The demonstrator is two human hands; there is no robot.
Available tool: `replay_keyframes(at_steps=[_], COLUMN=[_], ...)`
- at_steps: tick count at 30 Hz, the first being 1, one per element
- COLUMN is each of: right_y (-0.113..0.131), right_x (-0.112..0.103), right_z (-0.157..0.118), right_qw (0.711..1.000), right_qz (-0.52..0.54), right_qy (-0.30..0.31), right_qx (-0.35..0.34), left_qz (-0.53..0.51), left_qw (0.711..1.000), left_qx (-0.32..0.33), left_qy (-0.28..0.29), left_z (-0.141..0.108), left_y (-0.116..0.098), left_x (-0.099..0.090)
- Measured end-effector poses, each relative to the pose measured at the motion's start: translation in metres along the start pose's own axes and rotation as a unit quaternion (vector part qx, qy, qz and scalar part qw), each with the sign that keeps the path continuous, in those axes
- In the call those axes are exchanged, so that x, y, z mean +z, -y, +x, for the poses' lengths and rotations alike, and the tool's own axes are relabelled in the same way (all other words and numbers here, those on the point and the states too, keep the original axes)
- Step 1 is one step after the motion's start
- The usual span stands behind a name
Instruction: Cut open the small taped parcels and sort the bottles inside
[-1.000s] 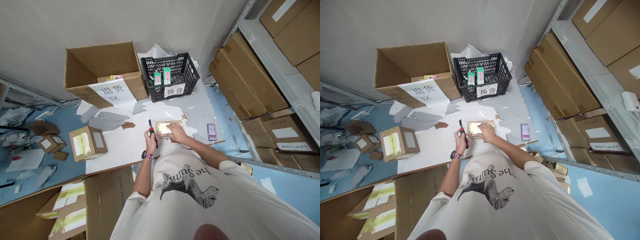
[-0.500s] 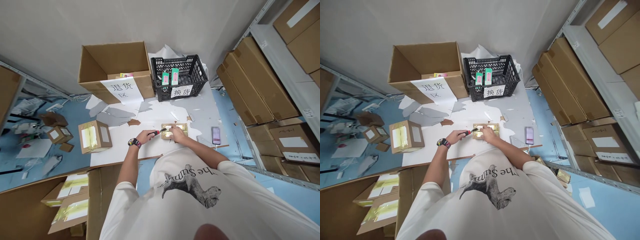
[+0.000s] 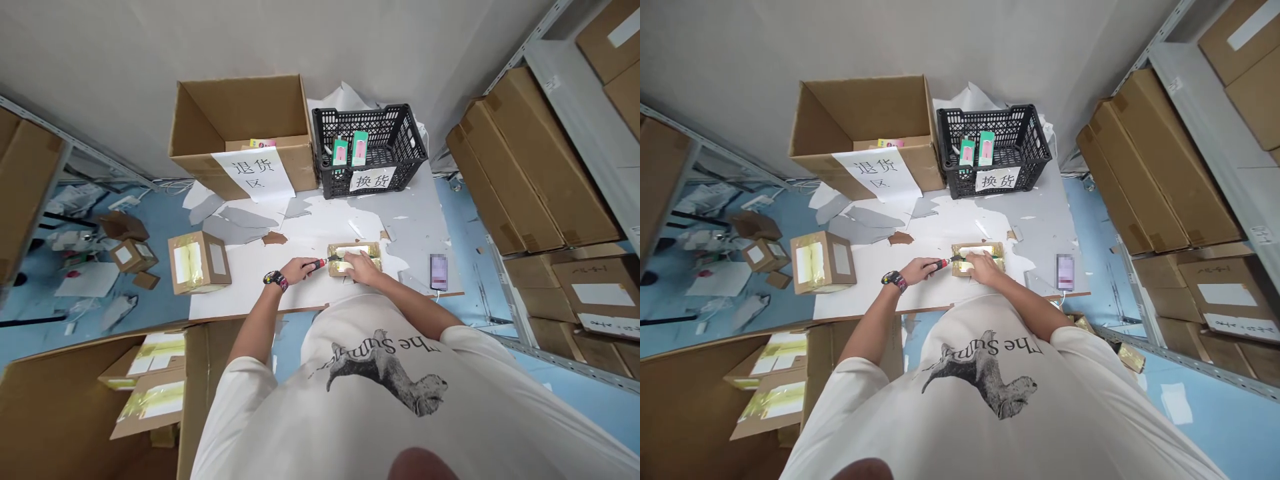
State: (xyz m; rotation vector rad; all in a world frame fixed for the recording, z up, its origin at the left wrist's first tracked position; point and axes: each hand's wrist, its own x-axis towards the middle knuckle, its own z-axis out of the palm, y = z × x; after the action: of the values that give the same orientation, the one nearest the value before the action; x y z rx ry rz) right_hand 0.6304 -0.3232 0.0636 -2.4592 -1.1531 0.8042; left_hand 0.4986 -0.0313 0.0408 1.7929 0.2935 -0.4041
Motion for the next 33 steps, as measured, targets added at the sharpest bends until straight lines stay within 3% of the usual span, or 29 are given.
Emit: replay_keyframes(at_steps=[5, 9, 11, 13, 17, 20, 27, 33], right_y=[-0.003, -0.006, -0.007, -0.008, -0.008, -0.007, -0.009, -0.015], right_x=[0.001, -0.003, -0.005, -0.006, -0.005, -0.003, 0.007, 0.006], right_z=[-0.005, -0.008, -0.011, -0.013, -0.008, 0.005, 0.024, 0.024], right_qw=[1.000, 0.999, 0.998, 0.998, 0.995, 0.993, 0.991, 0.990], right_qz=[0.001, -0.006, 0.000, 0.011, -0.028, -0.072, -0.102, -0.112], right_qy=[-0.007, -0.024, -0.036, -0.050, -0.092, -0.095, -0.090, -0.072], right_qx=[-0.027, -0.038, -0.049, -0.043, 0.000, -0.007, -0.001, -0.041], left_qz=[-0.081, -0.118, -0.166, -0.224, -0.294, -0.295, -0.100, 0.108], left_qw=[0.991, 0.988, 0.984, 0.968, 0.892, 0.864, 0.933, 0.962], left_qx=[-0.072, -0.066, -0.063, -0.073, -0.102, -0.110, -0.006, 0.060], left_qy=[0.082, 0.072, 0.014, -0.091, -0.326, -0.392, -0.345, -0.242], left_z=[-0.021, -0.042, -0.055, -0.067, -0.086, -0.096, -0.106, -0.094], left_y=[0.013, 0.026, 0.035, 0.048, 0.071, 0.073, 0.038, 0.013], left_x=[0.011, 0.024, 0.033, 0.043, 0.068, 0.086, 0.100, 0.094])
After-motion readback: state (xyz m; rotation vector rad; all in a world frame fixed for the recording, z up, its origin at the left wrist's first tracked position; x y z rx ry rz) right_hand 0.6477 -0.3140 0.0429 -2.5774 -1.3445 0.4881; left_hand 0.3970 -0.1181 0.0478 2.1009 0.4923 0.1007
